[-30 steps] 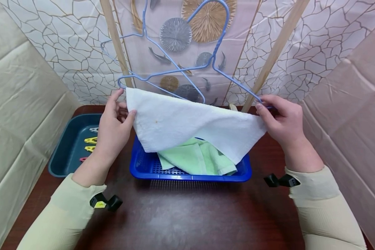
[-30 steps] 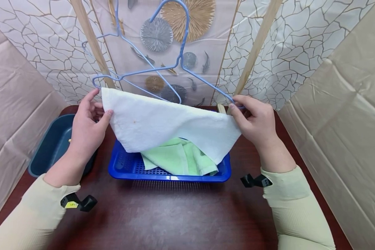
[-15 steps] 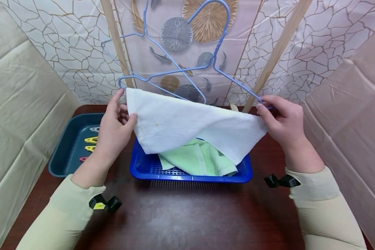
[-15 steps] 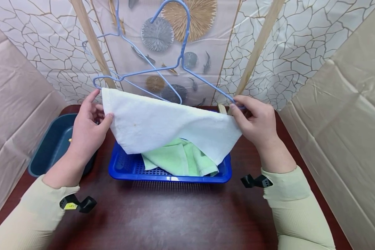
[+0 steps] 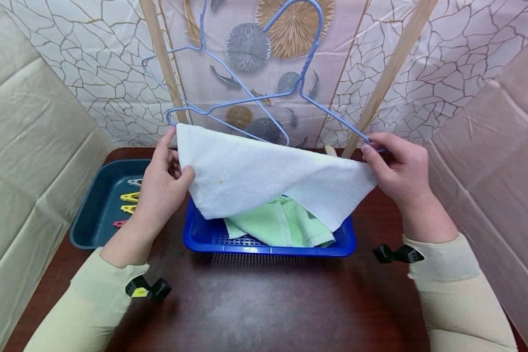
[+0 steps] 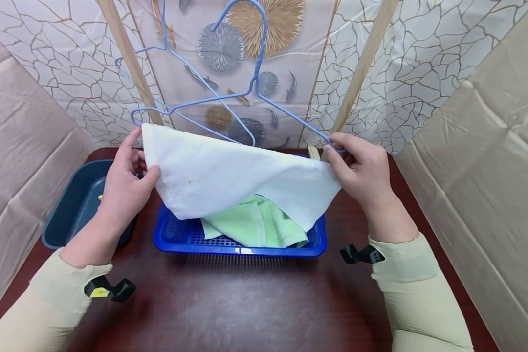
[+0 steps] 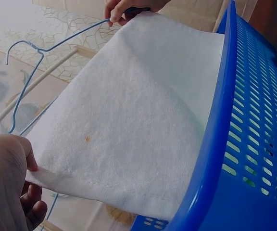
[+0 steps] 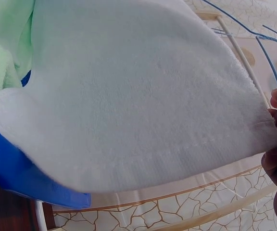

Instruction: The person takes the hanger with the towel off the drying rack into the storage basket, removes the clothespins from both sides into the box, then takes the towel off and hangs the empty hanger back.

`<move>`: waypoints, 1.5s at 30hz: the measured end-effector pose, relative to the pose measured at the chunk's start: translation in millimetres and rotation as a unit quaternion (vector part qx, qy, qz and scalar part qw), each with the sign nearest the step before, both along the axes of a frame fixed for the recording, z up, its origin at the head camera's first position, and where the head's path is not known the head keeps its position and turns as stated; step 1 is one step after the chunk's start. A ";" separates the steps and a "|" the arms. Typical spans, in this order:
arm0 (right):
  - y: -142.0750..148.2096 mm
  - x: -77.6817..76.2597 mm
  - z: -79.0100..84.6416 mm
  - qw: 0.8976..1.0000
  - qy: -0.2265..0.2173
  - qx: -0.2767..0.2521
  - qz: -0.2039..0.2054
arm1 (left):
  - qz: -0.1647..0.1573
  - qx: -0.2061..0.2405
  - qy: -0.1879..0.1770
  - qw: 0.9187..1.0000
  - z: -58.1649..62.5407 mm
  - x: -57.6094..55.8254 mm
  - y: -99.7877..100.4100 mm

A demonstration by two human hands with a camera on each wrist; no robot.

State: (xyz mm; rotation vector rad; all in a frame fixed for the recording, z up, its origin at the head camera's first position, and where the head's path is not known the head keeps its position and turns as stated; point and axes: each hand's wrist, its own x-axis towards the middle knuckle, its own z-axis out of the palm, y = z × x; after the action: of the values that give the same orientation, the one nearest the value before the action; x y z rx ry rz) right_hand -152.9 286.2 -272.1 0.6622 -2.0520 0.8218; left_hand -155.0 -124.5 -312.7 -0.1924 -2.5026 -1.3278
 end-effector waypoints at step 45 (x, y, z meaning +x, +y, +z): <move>1.7 -0.6 -3.1 0.999 0.001 0.032 -0.022 | -0.021 -0.016 -0.048 0.999 -21.4 9.0 2.8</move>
State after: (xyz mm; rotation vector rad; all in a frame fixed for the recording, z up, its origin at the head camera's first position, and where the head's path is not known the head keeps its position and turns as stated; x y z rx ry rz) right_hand -153.5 287.9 -275.2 0.6504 -2.0901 0.7328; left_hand -146.0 -121.7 -334.1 -0.1930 -2.6144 -1.3438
